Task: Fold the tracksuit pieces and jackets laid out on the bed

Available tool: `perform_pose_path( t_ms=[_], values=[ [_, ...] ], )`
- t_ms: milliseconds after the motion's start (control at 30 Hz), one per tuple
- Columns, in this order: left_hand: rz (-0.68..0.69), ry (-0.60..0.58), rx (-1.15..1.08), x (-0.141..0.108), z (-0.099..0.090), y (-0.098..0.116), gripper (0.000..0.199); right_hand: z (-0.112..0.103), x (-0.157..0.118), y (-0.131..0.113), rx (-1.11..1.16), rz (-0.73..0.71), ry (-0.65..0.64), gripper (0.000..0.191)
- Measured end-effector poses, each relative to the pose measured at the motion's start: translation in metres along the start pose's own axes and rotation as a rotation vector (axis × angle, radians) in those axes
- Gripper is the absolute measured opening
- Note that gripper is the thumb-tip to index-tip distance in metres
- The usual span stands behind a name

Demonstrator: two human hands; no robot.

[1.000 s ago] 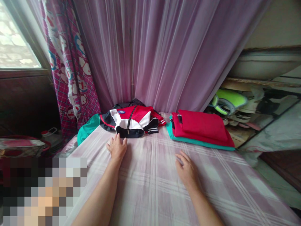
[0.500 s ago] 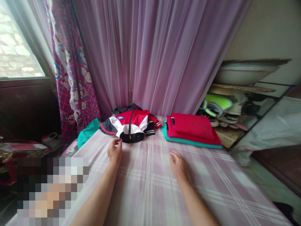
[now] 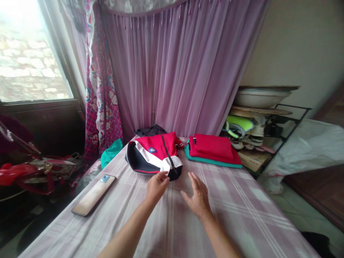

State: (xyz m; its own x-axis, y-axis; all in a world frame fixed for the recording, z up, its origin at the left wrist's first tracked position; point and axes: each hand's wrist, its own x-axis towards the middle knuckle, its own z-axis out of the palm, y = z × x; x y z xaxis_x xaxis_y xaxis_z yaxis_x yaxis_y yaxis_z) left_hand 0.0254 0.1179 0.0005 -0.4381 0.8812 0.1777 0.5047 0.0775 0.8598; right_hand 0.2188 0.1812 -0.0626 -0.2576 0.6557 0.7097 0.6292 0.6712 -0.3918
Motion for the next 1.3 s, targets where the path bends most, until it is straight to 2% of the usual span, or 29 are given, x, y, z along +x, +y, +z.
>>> perform_pose_path(
  t_ms=[67,133,200,267,367,433,500,567,600,667,733,767,900,1000,1067,1133,1233,1300],
  values=[
    [0.052,-0.086,0.060,-0.022,0.008,0.027,0.032,-0.018,-0.007,-0.019,-0.076,-0.080,0.026,0.067],
    [0.135,-0.176,0.093,-0.041,0.015,0.053,0.031,-0.034,-0.007,-0.029,-0.121,-0.116,0.050,0.055],
    [0.223,-0.230,0.089,-0.055,0.018,0.073,0.029,-0.049,-0.004,-0.026,-0.135,-0.147,0.043,0.035],
    [0.308,-0.218,0.090,-0.060,0.013,0.082,0.028,-0.069,0.000,-0.012,-0.142,-0.165,0.022,0.027],
    [0.465,-0.173,0.248,-0.052,-0.008,0.073,0.037,-0.111,0.005,0.026,-0.178,-0.105,0.052,0.026],
    [0.525,-0.181,0.460,-0.042,-0.028,0.056,0.060,-0.143,0.004,0.057,-0.216,-0.007,0.131,0.029],
    [0.482,-0.238,0.654,-0.033,-0.045,0.034,0.080,-0.170,-0.001,0.083,-0.317,0.225,0.265,0.033],
    [0.432,-0.303,0.780,-0.027,-0.053,0.012,0.090,-0.187,-0.009,0.103,-0.404,0.451,0.288,0.038],
    [0.418,-0.328,0.817,-0.025,-0.054,0.002,0.092,-0.191,-0.014,0.110,-0.421,0.518,0.238,0.039],
    [0.398,-0.353,0.856,-0.022,-0.049,-0.016,0.093,-0.191,-0.023,0.120,-0.402,0.558,0.062,0.040],
    [0.372,-0.347,0.872,-0.017,-0.040,-0.031,0.093,-0.186,-0.029,0.125,-0.357,0.514,-0.084,0.043],
    [0.357,-0.334,0.879,-0.013,-0.036,-0.037,0.093,-0.183,-0.031,0.126,-0.339,0.471,-0.112,0.048],
    [0.314,-0.270,0.917,0.009,-0.034,-0.049,0.087,-0.179,-0.033,0.127,-0.319,0.227,-0.060,0.063],
    [0.319,-0.286,0.916,0.031,-0.042,-0.049,0.076,-0.181,-0.031,0.126,-0.369,0.127,-0.062,0.047],
    [0.329,-0.307,0.871,0.044,-0.046,-0.046,0.066,-0.184,-0.029,0.129,-0.409,0.105,-0.121,0.040],
    [0.333,-0.322,0.819,0.054,-0.046,-0.044,0.055,-0.187,-0.028,0.134,-0.446,0.116,-0.184,0.040],
    [0.339,-0.330,0.754,0.065,-0.039,-0.042,0.028,-0.191,-0.022,0.144,-0.508,0.163,-0.241,0.039],
    [0.329,-0.313,0.699,0.072,-0.035,-0.039,0.021,-0.195,-0.008,0.149,-0.531,0.168,-0.284,0.035]
  ],
)
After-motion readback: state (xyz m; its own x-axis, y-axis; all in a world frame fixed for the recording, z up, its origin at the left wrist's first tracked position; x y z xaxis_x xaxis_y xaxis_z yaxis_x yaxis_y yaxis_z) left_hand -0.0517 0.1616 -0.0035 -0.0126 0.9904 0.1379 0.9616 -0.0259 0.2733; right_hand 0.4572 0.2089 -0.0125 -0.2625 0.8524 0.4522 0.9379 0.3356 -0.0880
